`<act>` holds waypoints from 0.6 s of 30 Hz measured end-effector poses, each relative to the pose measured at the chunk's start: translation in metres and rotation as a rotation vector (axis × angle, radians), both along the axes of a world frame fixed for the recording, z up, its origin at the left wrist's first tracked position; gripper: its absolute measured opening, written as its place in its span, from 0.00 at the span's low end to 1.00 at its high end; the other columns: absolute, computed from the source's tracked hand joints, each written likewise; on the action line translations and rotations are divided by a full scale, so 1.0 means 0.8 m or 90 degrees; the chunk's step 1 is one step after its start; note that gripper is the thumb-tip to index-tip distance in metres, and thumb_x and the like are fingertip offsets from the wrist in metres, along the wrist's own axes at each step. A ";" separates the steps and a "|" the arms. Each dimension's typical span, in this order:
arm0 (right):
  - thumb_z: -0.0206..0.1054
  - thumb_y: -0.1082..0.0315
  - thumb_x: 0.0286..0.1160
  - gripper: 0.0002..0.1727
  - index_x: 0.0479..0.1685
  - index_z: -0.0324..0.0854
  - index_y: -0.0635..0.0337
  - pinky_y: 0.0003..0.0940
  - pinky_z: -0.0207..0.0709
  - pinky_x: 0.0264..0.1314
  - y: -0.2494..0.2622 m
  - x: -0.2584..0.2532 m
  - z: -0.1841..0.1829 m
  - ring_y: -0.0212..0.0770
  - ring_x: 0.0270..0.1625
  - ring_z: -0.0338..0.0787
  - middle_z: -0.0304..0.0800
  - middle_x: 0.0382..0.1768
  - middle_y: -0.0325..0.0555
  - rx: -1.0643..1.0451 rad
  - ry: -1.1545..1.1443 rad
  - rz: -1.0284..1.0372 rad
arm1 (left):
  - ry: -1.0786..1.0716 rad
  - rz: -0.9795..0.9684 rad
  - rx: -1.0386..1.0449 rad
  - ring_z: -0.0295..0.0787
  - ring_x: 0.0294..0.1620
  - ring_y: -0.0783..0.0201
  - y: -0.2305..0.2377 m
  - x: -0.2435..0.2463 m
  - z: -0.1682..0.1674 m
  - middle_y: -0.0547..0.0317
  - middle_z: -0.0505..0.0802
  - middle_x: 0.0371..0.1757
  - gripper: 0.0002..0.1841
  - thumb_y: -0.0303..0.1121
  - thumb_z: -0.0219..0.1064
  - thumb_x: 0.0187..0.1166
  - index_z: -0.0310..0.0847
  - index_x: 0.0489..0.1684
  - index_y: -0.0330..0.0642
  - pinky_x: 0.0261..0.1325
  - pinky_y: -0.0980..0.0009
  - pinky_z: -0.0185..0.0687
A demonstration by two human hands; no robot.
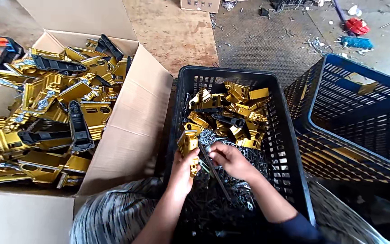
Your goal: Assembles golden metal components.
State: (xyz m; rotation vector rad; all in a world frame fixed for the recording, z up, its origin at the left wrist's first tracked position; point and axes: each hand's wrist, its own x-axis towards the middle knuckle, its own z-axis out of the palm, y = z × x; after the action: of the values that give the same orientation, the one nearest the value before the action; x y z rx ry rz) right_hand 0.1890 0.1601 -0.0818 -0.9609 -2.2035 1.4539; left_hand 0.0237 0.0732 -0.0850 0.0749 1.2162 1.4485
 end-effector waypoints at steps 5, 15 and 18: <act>0.61 0.60 0.86 0.15 0.43 0.91 0.57 0.36 0.82 0.49 -0.030 0.001 0.030 0.33 0.40 0.89 0.93 0.37 0.42 0.106 -0.106 0.028 | -0.003 -0.074 0.122 0.88 0.38 0.62 -0.007 0.011 0.003 0.49 0.85 0.51 0.36 0.28 0.68 0.81 0.49 0.86 0.48 0.39 0.68 0.88; 0.77 0.47 0.72 0.25 0.45 0.81 0.63 0.37 0.87 0.48 -0.055 0.013 0.011 0.46 0.44 0.90 0.89 0.39 0.53 0.606 0.091 -0.152 | 0.302 -0.367 0.126 0.88 0.64 0.62 -0.035 -0.003 0.009 0.47 0.82 0.69 0.58 0.22 0.79 0.51 0.41 0.89 0.41 0.63 0.65 0.89; 0.80 0.42 0.65 0.42 0.70 0.78 0.68 0.43 0.88 0.66 -0.054 0.019 -0.006 0.46 0.69 0.88 0.84 0.68 0.59 0.332 0.183 -0.125 | 0.232 -0.427 0.118 0.89 0.60 0.63 -0.042 -0.005 0.016 0.47 0.82 0.69 0.59 0.21 0.76 0.53 0.36 0.91 0.43 0.56 0.66 0.91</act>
State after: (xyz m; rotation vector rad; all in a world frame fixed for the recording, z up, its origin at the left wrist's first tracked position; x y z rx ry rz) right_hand 0.2045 0.1170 -0.0862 -0.7108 -2.0489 0.8054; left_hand 0.0200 0.0394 -0.0719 0.8260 1.1798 0.9635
